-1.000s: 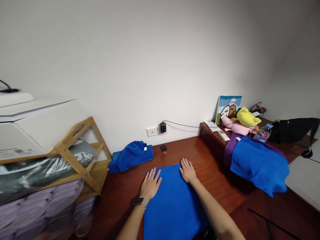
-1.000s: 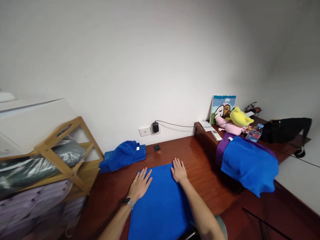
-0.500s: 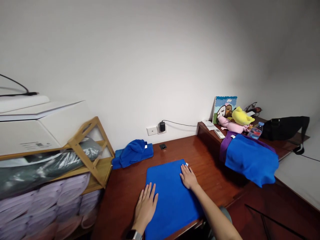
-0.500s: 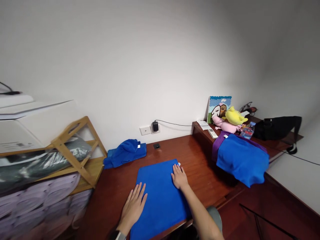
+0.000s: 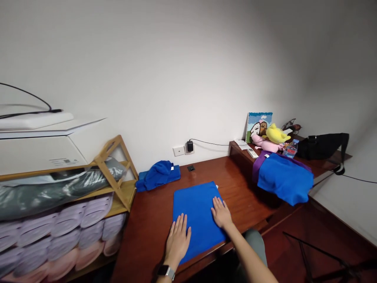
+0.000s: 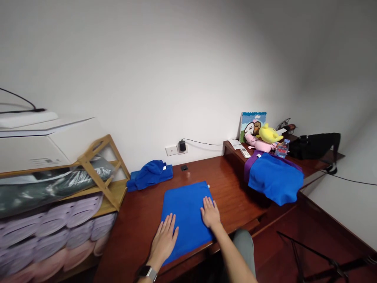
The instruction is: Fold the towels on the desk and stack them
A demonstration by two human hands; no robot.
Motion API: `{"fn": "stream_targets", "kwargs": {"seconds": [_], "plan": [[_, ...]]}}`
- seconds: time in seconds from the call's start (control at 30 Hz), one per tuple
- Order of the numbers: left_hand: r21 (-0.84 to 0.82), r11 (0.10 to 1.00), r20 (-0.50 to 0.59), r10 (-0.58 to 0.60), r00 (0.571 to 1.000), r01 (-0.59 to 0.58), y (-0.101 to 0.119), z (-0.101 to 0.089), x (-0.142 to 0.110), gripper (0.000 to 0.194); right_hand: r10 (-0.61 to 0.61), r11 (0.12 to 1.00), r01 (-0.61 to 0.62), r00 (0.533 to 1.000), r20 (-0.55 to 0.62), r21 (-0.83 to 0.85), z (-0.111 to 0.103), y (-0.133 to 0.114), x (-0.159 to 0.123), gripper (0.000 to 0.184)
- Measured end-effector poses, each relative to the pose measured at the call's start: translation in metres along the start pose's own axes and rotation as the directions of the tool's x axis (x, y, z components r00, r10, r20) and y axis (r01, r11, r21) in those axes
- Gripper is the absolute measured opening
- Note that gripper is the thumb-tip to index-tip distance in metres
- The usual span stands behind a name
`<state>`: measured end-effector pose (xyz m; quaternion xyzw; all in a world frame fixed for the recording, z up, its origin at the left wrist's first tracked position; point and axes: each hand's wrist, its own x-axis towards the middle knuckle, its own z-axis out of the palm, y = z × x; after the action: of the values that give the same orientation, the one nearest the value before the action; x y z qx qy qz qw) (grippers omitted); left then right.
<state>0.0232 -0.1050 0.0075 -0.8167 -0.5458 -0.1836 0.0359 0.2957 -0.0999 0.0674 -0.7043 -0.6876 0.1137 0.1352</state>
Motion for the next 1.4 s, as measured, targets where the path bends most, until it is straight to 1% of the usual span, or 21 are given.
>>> {"fn": "stream_targets", "kwargs": {"seconds": [0.07, 0.1, 0.13, 0.17, 0.27, 0.33, 0.4, 0.53, 0.6, 0.67, 0.77, 0.83, 0.9, 0.97, 1.1, 1.17, 1.2, 1.27, 1.3, 1.33, 1.4], "plan": [[0.014, 1.000, -0.035, -0.024, 0.999, 0.025, -0.001, -0.005, -0.009, 0.064, 0.095, 0.995, -0.095, 0.995, -0.027, -0.025, -0.009, 0.009, -0.005, 0.063], [0.014, 1.000, -0.053, -0.022, 0.998, 0.023, 0.003, -0.006, -0.011, 0.064, 0.102, 0.994, -0.103, 0.993, -0.053, -0.024, -0.008, 0.007, -0.010, 0.063], [0.008, 1.000, -0.067, -0.009, 0.998, 0.010, 0.010, -0.007, -0.013, 0.063, 0.075, 0.997, -0.076, 0.994, -0.082, -0.016, -0.002, 0.002, -0.017, 0.063], [-0.001, 1.000, -0.072, 0.012, 0.997, -0.013, 0.018, -0.007, -0.015, 0.063, 0.018, 1.000, -0.019, 0.994, -0.109, -0.005, 0.006, -0.006, -0.025, 0.062], [-0.023, 0.996, -0.032, 0.088, 0.996, -0.089, 0.044, -0.004, -0.018, 0.061, -0.179, 0.982, 0.185, 0.974, -0.137, 0.034, 0.036, -0.031, -0.051, 0.062], [-0.018, 0.995, 0.003, 0.098, 0.995, -0.098, 0.051, -0.002, -0.025, 0.060, -0.223, 0.972, 0.230, 0.967, -0.127, 0.048, 0.046, -0.034, -0.064, 0.061], [-0.006, 0.997, 0.008, 0.073, 0.997, -0.073, 0.045, 0.000, -0.037, 0.061, -0.180, 0.982, 0.185, 0.978, -0.108, 0.044, 0.043, -0.020, -0.071, 0.061], [0.012, 1.000, -0.048, -0.001, 0.999, 0.001, 0.019, 0.001, -0.068, 0.065, -0.008, 1.000, 0.008, 0.999, -0.050, 0.011, 0.016, 0.026, -0.073, 0.063], [0.021, 1.000, -0.087, -0.017, 0.996, 0.019, 0.014, 0.001, -0.074, 0.067, 0.038, 0.999, -0.038, 0.998, -0.040, 0.003, 0.007, 0.034, -0.070, 0.064], [0.020, 1.000, -0.111, 0.005, 0.994, -0.003, 0.021, 0.000, -0.066, 0.067, 0.025, 1.000, -0.024, 0.997, -0.071, 0.007, 0.007, 0.023, -0.066, 0.064], [-0.001, 0.996, -0.091, 0.083, 0.992, -0.084, 0.046, -0.001, -0.037, 0.064, -0.103, 0.994, 0.107, 0.987, -0.123, 0.027, 0.018, -0.014, -0.055, 0.063], [0.000, 0.993, -0.053, 0.122, 0.991, -0.122, 0.060, 0.002, -0.020, 0.061, -0.180, 0.982, 0.185, 0.977, -0.110, 0.039, 0.027, -0.035, -0.049, 0.062], [0.024, 0.992, -0.031, 0.122, 0.992, -0.121, 0.062, 0.007, -0.016, 0.060, -0.190, 0.980, 0.194, 0.978, -0.082, 0.038, 0.033, -0.041, -0.045, 0.062], [0.054, 0.994, -0.049, 0.096, 0.994, -0.093, 0.052, 0.012, -0.026, 0.061, -0.135, 0.991, 0.136, 0.989, -0.065, 0.012, 0.035, -0.028, -0.045, 0.063], [0.070, 0.998, -0.125, 0.016, 0.992, -0.007, 0.020, 0.015, -0.066, 0.069, 0.053, 0.997, -0.055, 0.998, -0.040, -0.053, 0.025, 0.022, -0.053, 0.067], [0.057, 0.998, -0.133, -0.027, 0.991, 0.035, 0.010, 0.012, -0.082, 0.070, 0.104, 0.992, -0.105, 0.994, -0.026, -0.069, 0.019, 0.040, -0.057, 0.069], [0.048, 0.998, -0.131, -0.039, 0.991, 0.045, 0.007, 0.010, -0.085, 0.070, 0.112, 0.991, -0.113, 0.993, -0.022, -0.073, 0.017, 0.045, -0.058, 0.069], [0.033, 0.998, -0.133, -0.039, 0.990, 0.044, 0.005, 0.005, -0.082, 0.071, 0.102, 0.992, -0.104, 0.994, -0.033, -0.071, 0.013, 0.042, -0.054, 0.070], [0.028, 0.999, -0.137, -0.027, 0.990, 0.031, 0.006, 0.001, -0.074, 0.071, 0.085, 0.994, -0.088, 0.995, -0.049, -0.065, 0.012, 0.035, -0.049, 0.070], [0.024, 1.000, -0.142, -0.011, 0.990, 0.014, 0.007, -0.002, -0.061, 0.071, 0.058, 0.997, -0.062, 0.996, -0.070, -0.056, 0.011, 0.025, -0.041, 0.069], [0.016, 1.000, -0.145, 0.020, 0.989, -0.018, 0.012, -0.009, -0.025, 0.068, -0.018, 0.999, 0.014, 0.995, -0.099, -0.033, 0.010, -0.001, -0.018, 0.068]]}}
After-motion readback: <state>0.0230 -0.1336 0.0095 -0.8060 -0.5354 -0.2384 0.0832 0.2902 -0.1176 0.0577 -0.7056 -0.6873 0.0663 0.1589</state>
